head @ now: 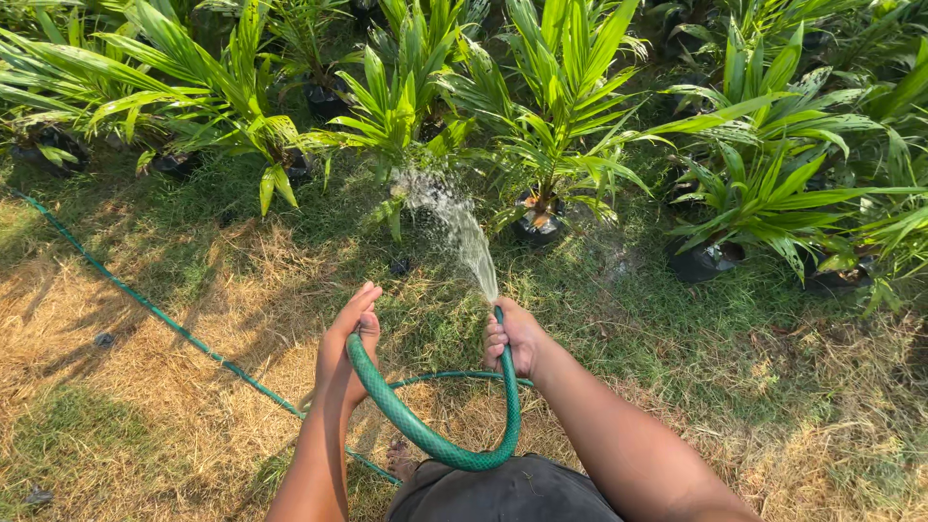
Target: The person waters rows of small palm plants in a garden using a green hose, moving the stream of water from one plant to the next.
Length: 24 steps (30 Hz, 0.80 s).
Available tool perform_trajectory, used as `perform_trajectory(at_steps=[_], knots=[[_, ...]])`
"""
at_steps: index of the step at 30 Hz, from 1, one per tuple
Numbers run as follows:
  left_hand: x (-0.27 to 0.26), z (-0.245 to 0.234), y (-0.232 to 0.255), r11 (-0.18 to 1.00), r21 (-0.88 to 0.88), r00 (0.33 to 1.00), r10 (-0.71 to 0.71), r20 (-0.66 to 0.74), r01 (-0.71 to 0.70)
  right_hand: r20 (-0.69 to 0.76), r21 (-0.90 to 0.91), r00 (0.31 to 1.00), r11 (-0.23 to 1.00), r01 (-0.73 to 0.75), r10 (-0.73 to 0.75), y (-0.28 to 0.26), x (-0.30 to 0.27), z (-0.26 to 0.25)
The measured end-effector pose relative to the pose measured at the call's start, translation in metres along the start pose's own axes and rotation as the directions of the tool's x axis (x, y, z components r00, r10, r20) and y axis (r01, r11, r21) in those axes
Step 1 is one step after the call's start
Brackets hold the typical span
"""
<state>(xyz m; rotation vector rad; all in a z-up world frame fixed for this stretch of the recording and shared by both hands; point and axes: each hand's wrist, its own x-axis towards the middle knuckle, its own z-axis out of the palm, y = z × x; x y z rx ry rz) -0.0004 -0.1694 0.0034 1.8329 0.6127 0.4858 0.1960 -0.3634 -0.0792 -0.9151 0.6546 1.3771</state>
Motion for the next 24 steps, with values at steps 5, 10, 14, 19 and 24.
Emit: perform_trajectory(at_steps=[5,10,14,19,24], knots=[[0.003,0.032,0.011,0.999,0.045,0.993,0.012,0.113,-0.017,-0.078,0.157,0.987,0.976,0.154,-0.143,-0.013,-0.016,-0.061],[0.004,0.061,0.02,0.995,0.004,0.977,0.096,0.193,-0.098,-0.103,0.208,0.98,0.96,0.189,-0.17,-0.03,-0.044,-0.085],[0.003,0.075,0.026,0.998,0.015,0.972,0.056,0.23,-0.061,-0.103,0.193,0.982,0.965,0.177,-0.16,-0.044,-0.06,-0.084],[0.004,0.081,0.03,0.997,-0.024,0.967,0.073,0.245,-0.069,-0.083,0.16,0.982,0.97,0.182,-0.17,-0.05,-0.068,-0.079],[-0.001,0.083,0.041,0.991,0.032,0.97,0.123,0.211,-0.133,-0.04,0.168,0.991,0.977,0.131,-0.126,-0.059,-0.078,-0.083]])
